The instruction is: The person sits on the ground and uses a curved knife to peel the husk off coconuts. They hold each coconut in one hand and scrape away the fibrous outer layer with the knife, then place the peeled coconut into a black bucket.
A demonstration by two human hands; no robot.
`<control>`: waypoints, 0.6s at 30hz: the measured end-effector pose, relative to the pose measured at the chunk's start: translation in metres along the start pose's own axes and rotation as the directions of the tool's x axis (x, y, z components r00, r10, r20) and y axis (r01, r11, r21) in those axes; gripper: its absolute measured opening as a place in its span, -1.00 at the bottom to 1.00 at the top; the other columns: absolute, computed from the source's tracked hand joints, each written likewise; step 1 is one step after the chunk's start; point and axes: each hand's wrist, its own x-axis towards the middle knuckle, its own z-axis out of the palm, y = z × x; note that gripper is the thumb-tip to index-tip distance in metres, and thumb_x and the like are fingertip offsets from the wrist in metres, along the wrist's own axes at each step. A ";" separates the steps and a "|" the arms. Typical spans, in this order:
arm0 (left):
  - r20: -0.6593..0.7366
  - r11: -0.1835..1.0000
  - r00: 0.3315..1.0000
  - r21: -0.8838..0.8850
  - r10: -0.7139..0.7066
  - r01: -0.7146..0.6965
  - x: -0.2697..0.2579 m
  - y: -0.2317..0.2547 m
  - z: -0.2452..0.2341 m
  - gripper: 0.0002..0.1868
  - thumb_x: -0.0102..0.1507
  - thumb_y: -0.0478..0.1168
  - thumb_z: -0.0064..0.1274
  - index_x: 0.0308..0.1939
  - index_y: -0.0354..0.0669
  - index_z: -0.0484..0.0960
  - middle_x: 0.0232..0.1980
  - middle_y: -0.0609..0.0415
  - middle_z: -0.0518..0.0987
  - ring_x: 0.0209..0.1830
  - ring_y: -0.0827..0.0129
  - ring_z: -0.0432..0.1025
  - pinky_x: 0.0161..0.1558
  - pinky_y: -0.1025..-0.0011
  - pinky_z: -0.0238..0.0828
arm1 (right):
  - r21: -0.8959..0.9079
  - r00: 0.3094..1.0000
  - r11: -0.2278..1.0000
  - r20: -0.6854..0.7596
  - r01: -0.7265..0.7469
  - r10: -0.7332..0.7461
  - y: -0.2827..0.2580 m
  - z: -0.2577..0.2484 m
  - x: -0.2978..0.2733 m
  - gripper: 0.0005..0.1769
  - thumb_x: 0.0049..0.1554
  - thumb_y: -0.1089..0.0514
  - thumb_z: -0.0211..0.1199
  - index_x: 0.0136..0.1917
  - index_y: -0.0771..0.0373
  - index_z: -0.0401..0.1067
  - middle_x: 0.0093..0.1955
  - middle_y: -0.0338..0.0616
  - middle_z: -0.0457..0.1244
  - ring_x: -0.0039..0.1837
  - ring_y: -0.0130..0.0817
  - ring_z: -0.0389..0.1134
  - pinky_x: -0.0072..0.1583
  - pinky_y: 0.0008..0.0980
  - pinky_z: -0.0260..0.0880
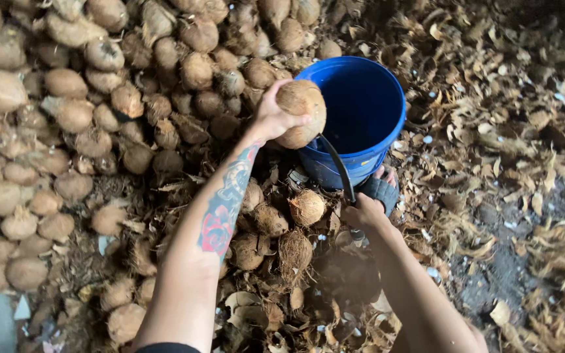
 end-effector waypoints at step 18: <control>0.016 0.999 0.999 0.032 -0.035 0.034 0.005 -0.004 0.004 0.07 -0.29 -0.05 0.64 0.33 0.22 0.56 0.28 -0.10 0.56 0.38 0.02 0.46 0.37 0.11 0.35 | 0.381 0.999 0.923 -0.009 -0.044 0.051 0.009 0.000 0.006 -0.73 -0.28 -0.04 0.46 -0.29 0.08 0.66 -0.36 0.00 0.38 -0.15 -0.04 0.49 -0.11 -0.12 0.45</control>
